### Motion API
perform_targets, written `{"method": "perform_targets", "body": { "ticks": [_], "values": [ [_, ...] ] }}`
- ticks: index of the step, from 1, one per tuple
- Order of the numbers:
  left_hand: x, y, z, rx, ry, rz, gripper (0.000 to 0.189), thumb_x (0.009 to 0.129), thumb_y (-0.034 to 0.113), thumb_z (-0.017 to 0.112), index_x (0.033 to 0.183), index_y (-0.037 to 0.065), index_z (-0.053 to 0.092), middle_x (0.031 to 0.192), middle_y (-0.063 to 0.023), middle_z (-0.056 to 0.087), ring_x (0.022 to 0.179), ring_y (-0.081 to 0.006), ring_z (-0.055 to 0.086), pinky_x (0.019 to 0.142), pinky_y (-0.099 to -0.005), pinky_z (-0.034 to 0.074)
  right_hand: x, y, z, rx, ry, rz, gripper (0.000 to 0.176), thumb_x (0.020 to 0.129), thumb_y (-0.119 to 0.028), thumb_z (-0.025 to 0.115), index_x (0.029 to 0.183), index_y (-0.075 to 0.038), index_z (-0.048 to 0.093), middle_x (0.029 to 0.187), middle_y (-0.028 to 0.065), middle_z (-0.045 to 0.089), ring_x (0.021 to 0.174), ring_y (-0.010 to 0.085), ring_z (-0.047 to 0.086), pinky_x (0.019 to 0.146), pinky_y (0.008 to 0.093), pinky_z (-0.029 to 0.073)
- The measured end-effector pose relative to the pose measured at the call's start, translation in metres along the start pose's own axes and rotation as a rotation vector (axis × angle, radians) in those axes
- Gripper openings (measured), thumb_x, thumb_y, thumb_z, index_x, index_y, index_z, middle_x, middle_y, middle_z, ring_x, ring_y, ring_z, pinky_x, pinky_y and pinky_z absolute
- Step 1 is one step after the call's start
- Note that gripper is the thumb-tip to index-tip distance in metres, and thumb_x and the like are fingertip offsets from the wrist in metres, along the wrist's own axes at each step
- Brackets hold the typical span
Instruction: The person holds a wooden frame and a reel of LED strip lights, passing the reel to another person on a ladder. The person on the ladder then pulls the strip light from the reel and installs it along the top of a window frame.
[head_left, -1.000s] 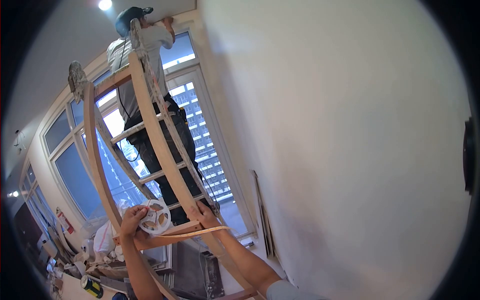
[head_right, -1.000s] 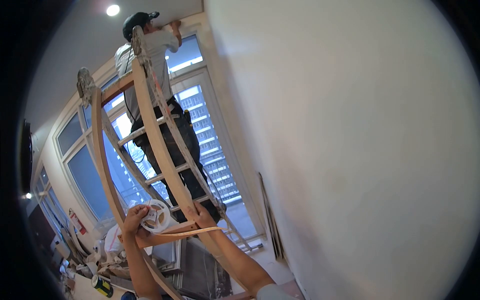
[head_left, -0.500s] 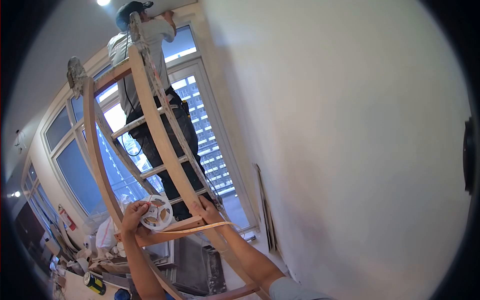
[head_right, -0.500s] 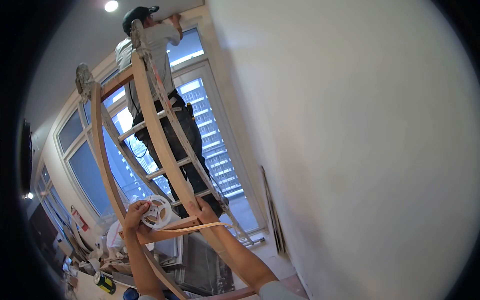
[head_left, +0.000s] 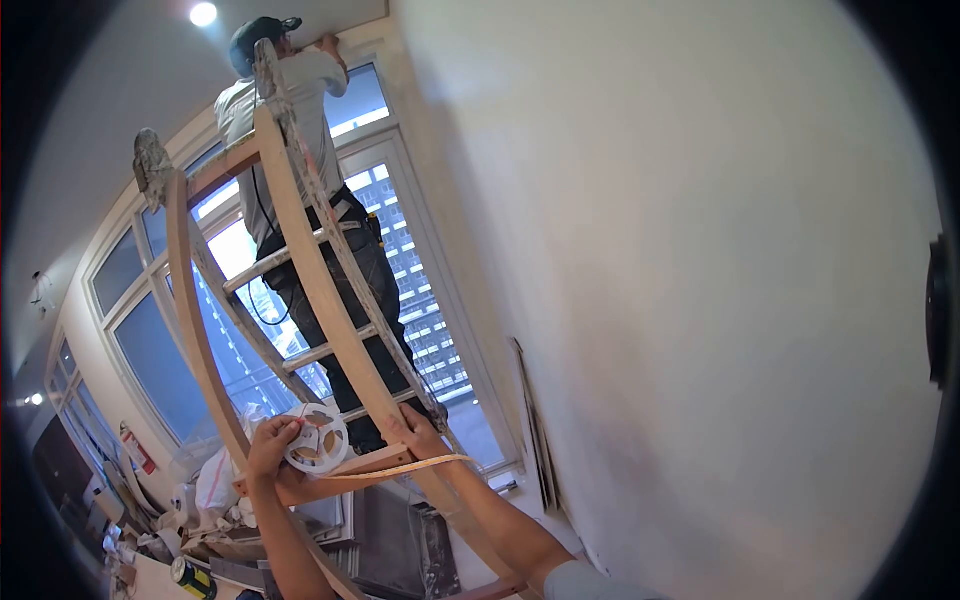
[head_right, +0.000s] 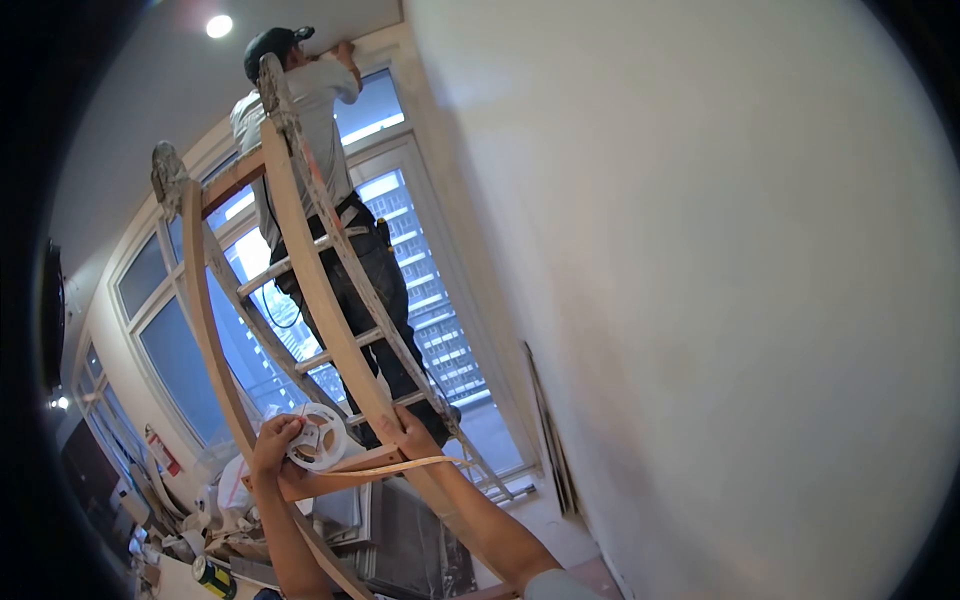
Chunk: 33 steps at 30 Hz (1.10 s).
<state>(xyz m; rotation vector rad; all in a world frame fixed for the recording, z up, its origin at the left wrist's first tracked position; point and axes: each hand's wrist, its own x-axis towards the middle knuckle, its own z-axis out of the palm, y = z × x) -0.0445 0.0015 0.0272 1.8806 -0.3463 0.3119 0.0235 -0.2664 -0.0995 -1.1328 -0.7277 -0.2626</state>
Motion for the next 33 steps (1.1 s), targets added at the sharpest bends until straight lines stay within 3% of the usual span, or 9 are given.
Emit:
{"method": "perform_targets", "body": {
  "ticks": [11,17,20,33],
  "values": [
    [0.003,-0.007,-0.006,-0.027,-0.019,-0.003,0.015,0.095,0.011,0.060,0.099,-0.002,0.066,0.086,-0.0029,0.067,0.074,-0.0072,0.061,0.068,-0.0209,0.050,0.000,-0.001,0.000,-0.030,-0.005,-0.018,0.042,0.097,-0.039,0.056,0.117,-0.003,0.054,0.088,0.0054,0.061,0.082,0.0116,0.059,0.075,0.0272,0.048],
    [0.004,-0.011,-0.007,-0.030,-0.022,0.002,0.015,0.095,0.012,0.060,0.099,-0.001,0.066,0.086,-0.0023,0.067,0.075,-0.0069,0.061,0.069,-0.0211,0.050,-0.001,0.000,0.002,0.027,0.009,-0.006,0.038,0.096,-0.036,0.058,0.110,0.000,0.057,0.091,0.0065,0.057,0.085,0.0121,0.051,0.076,0.0280,0.044],
    [0.004,-0.009,-0.007,-0.040,-0.020,-0.006,0.016,0.095,0.012,0.060,0.099,-0.001,0.066,0.086,-0.0023,0.067,0.075,-0.0071,0.061,0.069,-0.0213,0.050,0.002,0.003,-0.001,-0.029,-0.024,-0.032,0.041,0.097,-0.038,0.056,0.117,-0.002,0.053,0.087,0.0059,0.060,0.081,0.0118,0.059,0.074,0.0274,0.048],
    [0.004,-0.012,-0.008,-0.015,-0.009,0.012,0.016,0.095,0.012,0.060,0.099,-0.002,0.066,0.087,-0.0029,0.067,0.075,-0.0075,0.061,0.069,-0.0216,0.050,0.003,0.009,-0.002,-0.013,-0.017,-0.010,0.041,0.097,-0.038,0.057,0.116,-0.002,0.053,0.087,0.0058,0.060,0.080,0.0114,0.058,0.073,0.0273,0.047]
  ]
}}
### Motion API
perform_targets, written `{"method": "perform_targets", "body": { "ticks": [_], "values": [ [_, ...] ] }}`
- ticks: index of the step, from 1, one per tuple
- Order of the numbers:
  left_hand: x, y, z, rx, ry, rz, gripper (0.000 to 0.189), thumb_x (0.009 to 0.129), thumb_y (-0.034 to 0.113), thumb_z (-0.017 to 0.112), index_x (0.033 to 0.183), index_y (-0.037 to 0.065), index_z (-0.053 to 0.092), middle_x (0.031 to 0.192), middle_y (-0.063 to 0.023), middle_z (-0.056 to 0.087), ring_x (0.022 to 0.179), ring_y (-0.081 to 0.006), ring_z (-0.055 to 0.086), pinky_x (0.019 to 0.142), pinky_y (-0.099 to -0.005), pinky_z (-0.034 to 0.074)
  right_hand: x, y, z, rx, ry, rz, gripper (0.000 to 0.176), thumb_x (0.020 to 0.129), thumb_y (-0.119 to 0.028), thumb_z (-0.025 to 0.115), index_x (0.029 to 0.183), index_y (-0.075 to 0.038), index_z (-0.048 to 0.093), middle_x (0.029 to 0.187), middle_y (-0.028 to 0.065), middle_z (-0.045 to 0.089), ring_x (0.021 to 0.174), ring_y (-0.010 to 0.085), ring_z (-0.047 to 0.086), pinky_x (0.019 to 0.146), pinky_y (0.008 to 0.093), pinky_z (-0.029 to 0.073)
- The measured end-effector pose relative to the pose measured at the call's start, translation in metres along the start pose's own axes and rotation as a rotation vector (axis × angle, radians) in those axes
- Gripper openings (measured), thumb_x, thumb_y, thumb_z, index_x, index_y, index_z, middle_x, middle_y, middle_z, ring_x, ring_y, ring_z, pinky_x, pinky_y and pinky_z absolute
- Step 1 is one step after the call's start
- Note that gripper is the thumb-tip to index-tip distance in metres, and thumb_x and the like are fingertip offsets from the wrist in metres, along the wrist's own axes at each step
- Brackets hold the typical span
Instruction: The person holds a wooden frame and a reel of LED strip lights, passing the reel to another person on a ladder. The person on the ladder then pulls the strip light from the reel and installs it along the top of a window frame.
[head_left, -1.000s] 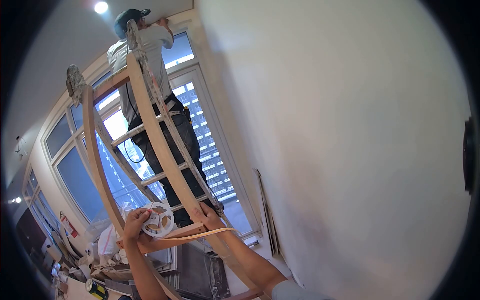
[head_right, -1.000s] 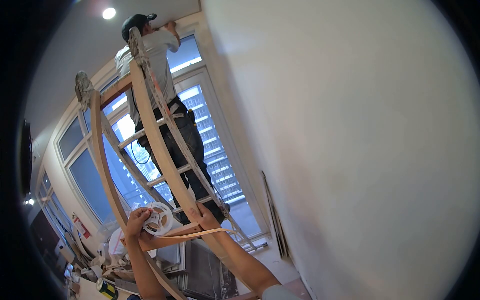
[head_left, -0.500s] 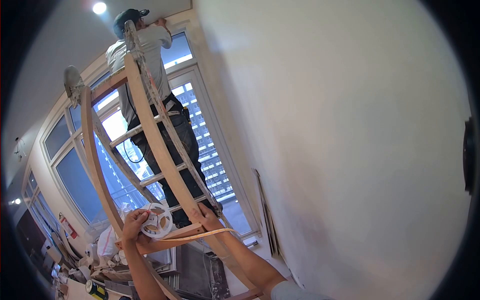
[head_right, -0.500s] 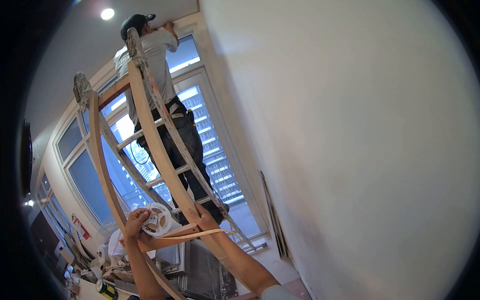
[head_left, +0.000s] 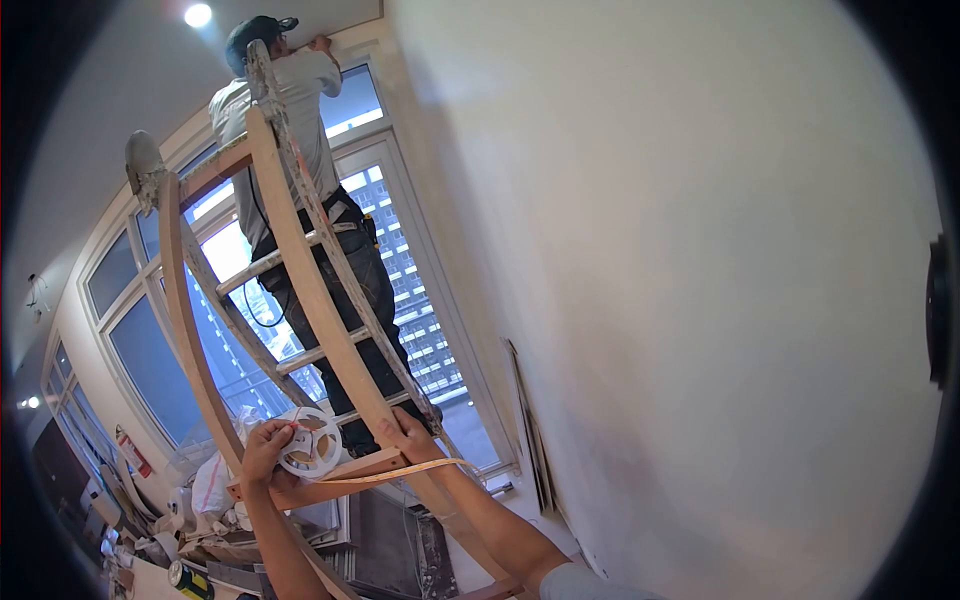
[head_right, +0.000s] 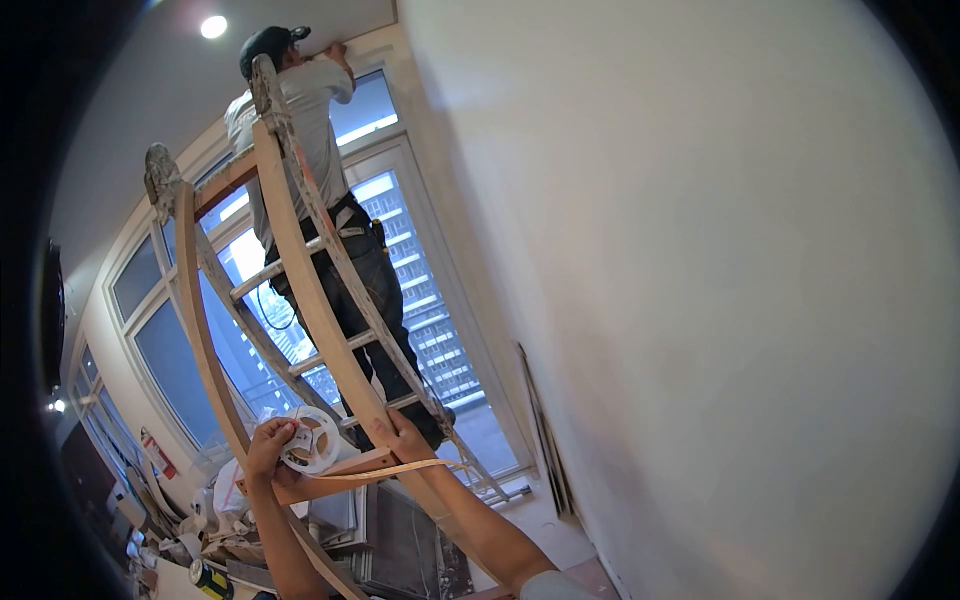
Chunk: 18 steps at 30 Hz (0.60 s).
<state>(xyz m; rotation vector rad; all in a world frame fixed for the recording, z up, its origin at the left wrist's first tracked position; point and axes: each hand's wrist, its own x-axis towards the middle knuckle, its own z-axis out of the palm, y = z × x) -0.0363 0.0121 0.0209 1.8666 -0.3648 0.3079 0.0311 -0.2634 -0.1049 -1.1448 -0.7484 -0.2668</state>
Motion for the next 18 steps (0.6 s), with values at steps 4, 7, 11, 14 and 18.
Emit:
{"method": "perform_targets", "body": {
  "ticks": [4,7,11,14,18],
  "values": [
    [-0.0006,0.0030,0.0012,-0.003,0.007,-0.014,0.016,0.095,0.012,0.060,0.099,-0.002,0.066,0.086,-0.0034,0.068,0.075,-0.0077,0.062,0.068,-0.0213,0.051,-0.0015,-0.0060,0.0017,-0.004,0.011,-0.002,0.041,0.097,-0.038,0.057,0.116,-0.001,0.053,0.087,0.0057,0.060,0.080,0.0117,0.058,0.073,0.0274,0.048],
    [-0.0022,0.0063,0.0029,-0.001,0.002,-0.011,0.016,0.095,0.012,0.060,0.099,-0.002,0.066,0.086,-0.0034,0.067,0.074,-0.0077,0.062,0.068,-0.0212,0.051,-0.0019,-0.0079,0.0020,0.021,0.015,0.018,0.043,0.096,-0.038,0.058,0.117,0.000,0.055,0.094,0.0084,0.061,0.087,0.0133,0.055,0.079,0.0287,0.046],
    [-0.0016,0.0043,0.0022,-0.017,-0.003,-0.006,0.016,0.095,0.012,0.060,0.098,-0.002,0.066,0.086,-0.0029,0.067,0.074,-0.0075,0.061,0.068,-0.0211,0.051,-0.0015,-0.0058,0.0014,0.037,0.010,0.035,0.046,0.095,-0.037,0.058,0.120,0.001,0.056,0.100,0.0106,0.061,0.093,0.0148,0.055,0.084,0.0296,0.045],
    [-0.0004,0.0019,0.0010,-0.001,0.004,-0.003,0.016,0.095,0.012,0.060,0.098,-0.002,0.066,0.085,-0.0025,0.067,0.074,-0.0072,0.061,0.068,-0.0210,0.050,-0.0013,-0.0051,0.0034,0.029,0.022,-0.048,0.039,0.097,-0.036,0.057,0.115,-0.001,0.053,0.087,0.0056,0.060,0.080,0.0116,0.058,0.073,0.0274,0.047],
    [0.0001,0.0013,0.0009,0.002,0.008,-0.003,0.016,0.095,0.012,0.060,0.097,-0.002,0.067,0.085,-0.0023,0.067,0.074,-0.0072,0.061,0.068,-0.0208,0.049,-0.0014,-0.0033,0.0018,0.051,0.016,0.031,0.045,0.095,-0.038,0.058,0.118,0.001,0.056,0.098,0.0096,0.060,0.091,0.0145,0.054,0.082,0.0296,0.045]
  ]
}}
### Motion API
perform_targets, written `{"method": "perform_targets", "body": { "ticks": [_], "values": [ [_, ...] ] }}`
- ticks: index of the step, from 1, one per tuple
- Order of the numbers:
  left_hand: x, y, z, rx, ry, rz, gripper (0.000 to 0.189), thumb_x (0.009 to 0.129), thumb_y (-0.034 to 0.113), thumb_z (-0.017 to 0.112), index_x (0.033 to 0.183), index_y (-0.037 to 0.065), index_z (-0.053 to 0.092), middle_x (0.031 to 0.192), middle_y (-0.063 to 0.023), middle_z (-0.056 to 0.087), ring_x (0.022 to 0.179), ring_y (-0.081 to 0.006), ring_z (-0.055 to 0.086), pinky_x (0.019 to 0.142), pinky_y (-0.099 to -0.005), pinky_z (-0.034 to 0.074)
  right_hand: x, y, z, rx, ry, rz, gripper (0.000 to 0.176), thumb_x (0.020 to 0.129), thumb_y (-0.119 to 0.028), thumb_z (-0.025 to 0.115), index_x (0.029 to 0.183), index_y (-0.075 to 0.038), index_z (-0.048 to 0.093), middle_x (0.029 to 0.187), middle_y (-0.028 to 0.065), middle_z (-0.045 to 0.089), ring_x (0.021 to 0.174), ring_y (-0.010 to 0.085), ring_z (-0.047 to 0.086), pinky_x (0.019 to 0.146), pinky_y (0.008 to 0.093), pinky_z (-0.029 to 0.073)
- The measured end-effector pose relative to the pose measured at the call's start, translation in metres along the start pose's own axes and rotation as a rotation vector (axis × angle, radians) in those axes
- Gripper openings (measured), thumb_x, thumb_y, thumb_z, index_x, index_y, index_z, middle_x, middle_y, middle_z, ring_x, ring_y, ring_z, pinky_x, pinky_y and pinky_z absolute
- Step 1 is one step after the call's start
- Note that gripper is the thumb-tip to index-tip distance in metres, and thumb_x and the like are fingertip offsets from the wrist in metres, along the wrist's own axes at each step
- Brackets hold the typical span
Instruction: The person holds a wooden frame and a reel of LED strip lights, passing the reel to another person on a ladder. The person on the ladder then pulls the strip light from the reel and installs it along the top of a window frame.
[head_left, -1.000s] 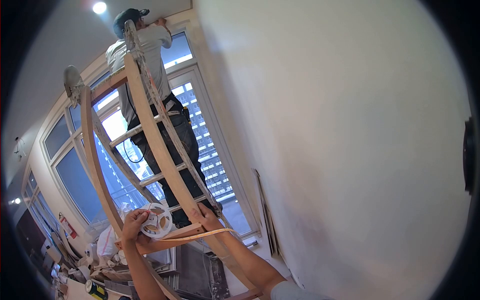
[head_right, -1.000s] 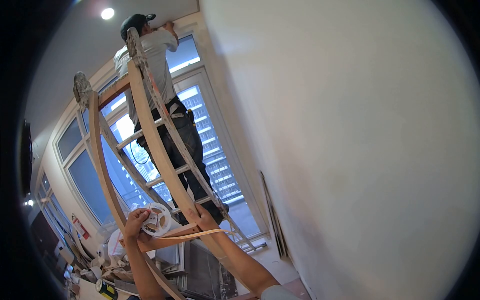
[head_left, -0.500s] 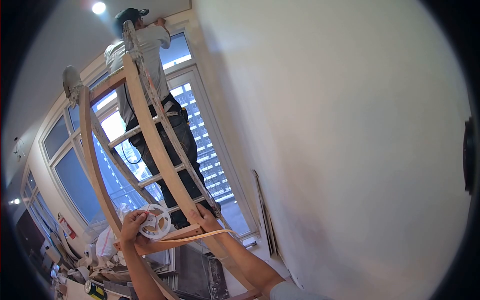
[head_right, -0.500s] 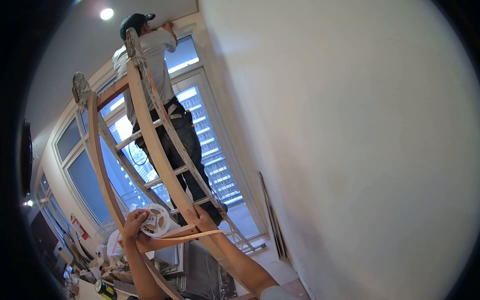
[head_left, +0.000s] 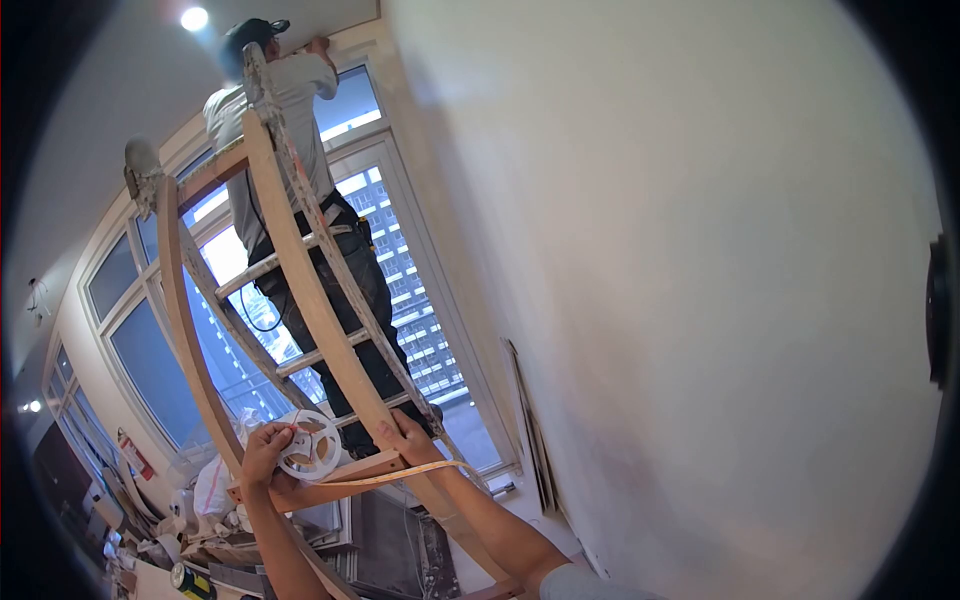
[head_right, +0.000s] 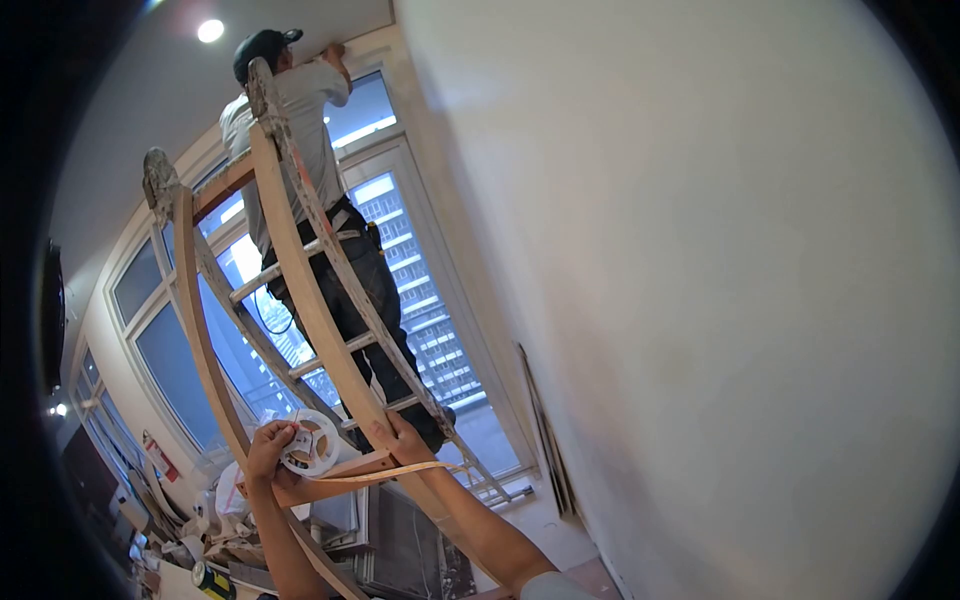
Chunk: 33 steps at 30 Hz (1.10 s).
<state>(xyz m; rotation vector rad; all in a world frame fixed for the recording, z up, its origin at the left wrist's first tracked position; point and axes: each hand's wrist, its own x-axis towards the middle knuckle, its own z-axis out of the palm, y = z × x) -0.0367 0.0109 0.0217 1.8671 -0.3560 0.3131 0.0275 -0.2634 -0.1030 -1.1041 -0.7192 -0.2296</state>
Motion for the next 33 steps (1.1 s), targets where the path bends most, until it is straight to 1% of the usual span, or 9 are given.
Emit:
{"method": "perform_targets", "body": {
  "ticks": [5,8,14,20,23,26,30,33],
  "values": [
    [0.000,-0.001,-0.001,0.022,0.010,-0.004,0.016,0.094,0.012,0.061,0.098,-0.003,0.067,0.086,-0.0031,0.068,0.074,-0.0076,0.061,0.068,-0.0212,0.050,0.000,0.001,0.000,0.004,0.006,0.000,0.042,0.095,-0.037,0.059,0.113,0.000,0.057,0.094,0.0075,0.059,0.087,0.0129,0.052,0.078,0.0287,0.044],
    [-0.001,0.001,-0.001,0.018,-0.008,0.002,0.017,0.094,0.012,0.061,0.099,-0.003,0.067,0.086,-0.0043,0.068,0.074,-0.0084,0.062,0.068,-0.0218,0.051,0.002,0.002,0.001,-0.057,0.009,-0.056,0.039,0.097,-0.036,0.057,0.114,-0.001,0.054,0.088,0.0061,0.061,0.081,0.0119,0.059,0.074,0.0278,0.048],
    [-0.001,0.004,0.002,-0.011,0.002,-0.013,0.016,0.094,0.011,0.061,0.099,-0.003,0.067,0.086,-0.0058,0.069,0.075,-0.0093,0.063,0.069,-0.0223,0.052,0.002,0.001,0.000,-0.076,-0.002,-0.053,0.038,0.097,-0.036,0.057,0.113,-0.002,0.055,0.087,0.0065,0.061,0.081,0.0121,0.059,0.075,0.0279,0.048],
    [-0.002,0.004,0.003,0.021,-0.006,0.013,0.016,0.094,0.011,0.060,0.098,-0.003,0.067,0.086,-0.0044,0.069,0.075,-0.0088,0.063,0.070,-0.0222,0.051,0.002,0.003,0.001,-0.038,0.000,-0.090,0.038,0.097,-0.036,0.057,0.114,-0.002,0.054,0.088,0.0062,0.060,0.080,0.0119,0.058,0.074,0.0276,0.048],
    [0.001,-0.002,0.000,0.025,0.012,-0.003,0.016,0.094,0.011,0.060,0.098,-0.003,0.067,0.085,-0.0039,0.068,0.074,-0.0086,0.062,0.069,-0.0220,0.050,0.001,0.003,0.001,-0.023,-0.001,-0.077,0.039,0.097,-0.036,0.057,0.116,-0.001,0.053,0.087,0.0059,0.060,0.080,0.0117,0.058,0.073,0.0273,0.048],
    [0.003,-0.006,-0.003,0.031,0.018,-0.008,0.016,0.094,0.011,0.060,0.098,-0.003,0.067,0.085,-0.0037,0.068,0.074,-0.0085,0.062,0.069,-0.0220,0.050,0.001,0.003,0.001,0.027,0.003,-0.019,0.043,0.095,-0.038,0.058,0.115,0.000,0.055,0.097,0.0108,0.058,0.091,0.0149,0.053,0.082,0.0304,0.044],
    [0.001,-0.002,0.000,0.010,0.008,-0.013,0.016,0.094,0.011,0.060,0.098,-0.003,0.067,0.087,-0.0039,0.068,0.076,-0.0087,0.062,0.070,-0.0221,0.050,-0.001,0.001,-0.001,-0.023,0.000,0.003,0.043,0.095,-0.037,0.058,0.116,0.000,0.055,0.097,0.0114,0.059,0.091,0.0156,0.053,0.082,0.0305,0.044],
    [0.001,0.001,0.001,-0.003,-0.008,-0.016,0.017,0.094,0.011,0.060,0.099,-0.003,0.067,0.088,-0.0040,0.068,0.077,-0.0088,0.062,0.071,-0.0224,0.050,0.000,0.000,0.001,-0.046,0.028,-0.041,0.044,0.095,-0.038,0.059,0.116,0.000,0.055,0.098,0.0125,0.060,0.091,0.0160,0.055,0.081,0.0310,0.044]
  ]
}}
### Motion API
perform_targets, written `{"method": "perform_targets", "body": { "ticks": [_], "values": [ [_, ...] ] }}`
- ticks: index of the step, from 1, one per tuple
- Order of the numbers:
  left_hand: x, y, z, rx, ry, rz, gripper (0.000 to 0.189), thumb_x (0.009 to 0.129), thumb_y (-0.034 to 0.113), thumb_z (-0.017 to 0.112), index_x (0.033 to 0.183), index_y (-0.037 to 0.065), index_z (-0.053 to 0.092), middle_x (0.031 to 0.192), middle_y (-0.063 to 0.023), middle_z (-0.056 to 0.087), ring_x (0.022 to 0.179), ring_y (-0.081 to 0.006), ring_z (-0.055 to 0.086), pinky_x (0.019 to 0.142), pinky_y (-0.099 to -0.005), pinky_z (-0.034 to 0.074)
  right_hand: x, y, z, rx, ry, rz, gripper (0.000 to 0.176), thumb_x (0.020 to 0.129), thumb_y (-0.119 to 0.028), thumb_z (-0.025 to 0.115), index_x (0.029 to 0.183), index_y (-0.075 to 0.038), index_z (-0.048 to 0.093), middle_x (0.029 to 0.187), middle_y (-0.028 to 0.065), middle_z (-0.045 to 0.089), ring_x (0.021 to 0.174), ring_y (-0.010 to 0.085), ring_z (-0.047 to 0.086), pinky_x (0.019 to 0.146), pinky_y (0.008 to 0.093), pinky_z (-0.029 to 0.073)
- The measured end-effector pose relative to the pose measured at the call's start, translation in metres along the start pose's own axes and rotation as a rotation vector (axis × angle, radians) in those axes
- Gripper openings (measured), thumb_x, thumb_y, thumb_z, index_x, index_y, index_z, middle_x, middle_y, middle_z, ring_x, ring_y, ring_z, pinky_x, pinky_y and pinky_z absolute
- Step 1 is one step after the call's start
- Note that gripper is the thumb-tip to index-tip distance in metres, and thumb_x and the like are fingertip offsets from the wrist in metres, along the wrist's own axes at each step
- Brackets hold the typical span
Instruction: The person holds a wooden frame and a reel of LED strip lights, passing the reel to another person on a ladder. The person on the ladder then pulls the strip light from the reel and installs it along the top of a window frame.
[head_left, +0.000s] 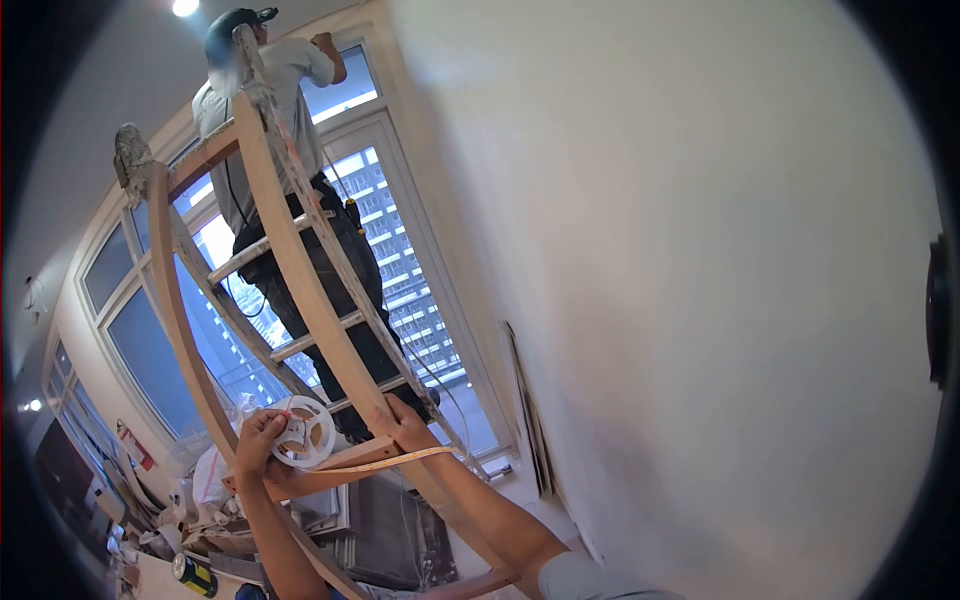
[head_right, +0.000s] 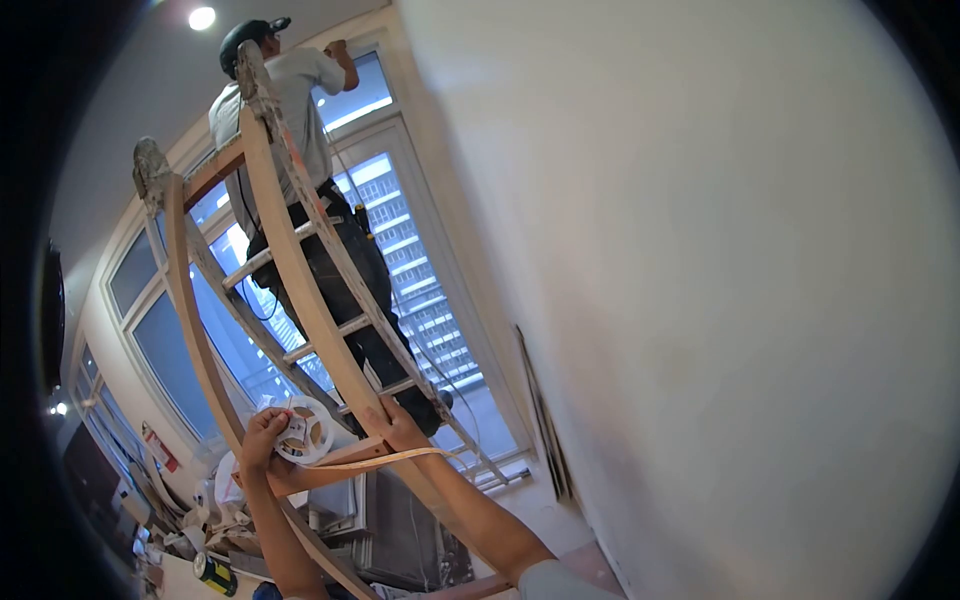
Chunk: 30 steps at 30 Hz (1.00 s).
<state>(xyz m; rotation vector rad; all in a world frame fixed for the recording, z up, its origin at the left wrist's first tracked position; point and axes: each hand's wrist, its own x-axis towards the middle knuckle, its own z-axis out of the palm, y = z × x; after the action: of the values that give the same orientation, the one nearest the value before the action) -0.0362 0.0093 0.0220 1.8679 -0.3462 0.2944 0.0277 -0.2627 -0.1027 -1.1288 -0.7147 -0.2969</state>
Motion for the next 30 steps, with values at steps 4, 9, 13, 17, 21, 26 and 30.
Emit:
{"method": "perform_targets", "body": {
  "ticks": [4,9,13,17,21,26,30],
  "values": [
    [0.001,-0.001,-0.002,0.032,0.004,0.007,0.017,0.094,0.012,0.060,0.100,-0.003,0.066,0.089,-0.0041,0.068,0.077,-0.0087,0.062,0.072,-0.0226,0.051,-0.001,-0.001,-0.001,-0.004,-0.005,0.025,0.046,0.094,-0.039,0.060,0.117,0.000,0.055,0.098,0.0136,0.061,0.091,0.0166,0.056,0.081,0.0315,0.045],
    [0.001,0.000,-0.003,0.063,0.019,-0.010,0.017,0.094,0.012,0.061,0.100,-0.003,0.067,0.089,-0.0044,0.068,0.077,-0.0086,0.062,0.071,-0.0222,0.051,0.000,0.000,0.000,0.020,-0.007,0.037,0.048,0.093,-0.041,0.060,0.118,0.000,0.056,0.100,0.0128,0.062,0.092,0.0165,0.057,0.082,0.0314,0.046],
    [-0.001,0.004,-0.001,0.053,0.032,-0.017,0.017,0.094,0.012,0.061,0.099,-0.003,0.067,0.088,-0.0044,0.068,0.077,-0.0088,0.063,0.071,-0.0223,0.051,0.000,-0.001,0.000,0.004,-0.010,0.049,0.048,0.094,-0.041,0.060,0.120,-0.001,0.056,0.100,0.0124,0.062,0.092,0.0160,0.057,0.082,0.0309,0.046],
    [0.001,-0.003,-0.004,0.019,0.033,-0.023,0.016,0.093,0.012,0.061,0.098,-0.003,0.067,0.087,-0.0046,0.069,0.076,-0.0096,0.063,0.071,-0.0230,0.052,-0.001,-0.005,-0.001,0.001,-0.017,0.046,0.047,0.095,-0.040,0.059,0.120,-0.001,0.056,0.101,0.0114,0.062,0.093,0.0151,0.056,0.083,0.0297,0.045],
    [0.001,-0.002,-0.004,0.014,0.011,-0.009,0.016,0.093,0.012,0.061,0.099,-0.003,0.067,0.088,-0.0051,0.069,0.077,-0.0100,0.063,0.071,-0.0233,0.052,-0.002,-0.007,0.001,0.024,-0.009,0.033,0.044,0.096,-0.037,0.058,0.119,0.000,0.056,0.099,0.0094,0.061,0.091,0.0137,0.054,0.081,0.0288,0.045],
    [-0.002,0.001,-0.002,0.054,0.008,0.036,0.018,0.093,0.012,0.061,0.100,-0.003,0.067,0.088,-0.0058,0.069,0.076,-0.0106,0.063,0.070,-0.0235,0.052,-0.003,-0.008,0.002,0.052,-0.009,0.027,0.041,0.096,-0.035,0.058,0.116,0.000,0.057,0.095,0.0070,0.059,0.088,0.0120,0.053,0.078,0.0276,0.045],
    [-0.005,0.006,0.001,0.053,0.015,0.029,0.018,0.093,0.011,0.061,0.101,-0.004,0.067,0.088,-0.0059,0.069,0.076,-0.0106,0.063,0.070,-0.0245,0.052,-0.003,-0.009,0.002,0.065,-0.017,0.048,0.039,0.096,-0.035,0.058,0.114,0.000,0.057,0.092,0.0054,0.059,0.085,0.0112,0.053,0.076,0.0268,0.045]
  ]
}}
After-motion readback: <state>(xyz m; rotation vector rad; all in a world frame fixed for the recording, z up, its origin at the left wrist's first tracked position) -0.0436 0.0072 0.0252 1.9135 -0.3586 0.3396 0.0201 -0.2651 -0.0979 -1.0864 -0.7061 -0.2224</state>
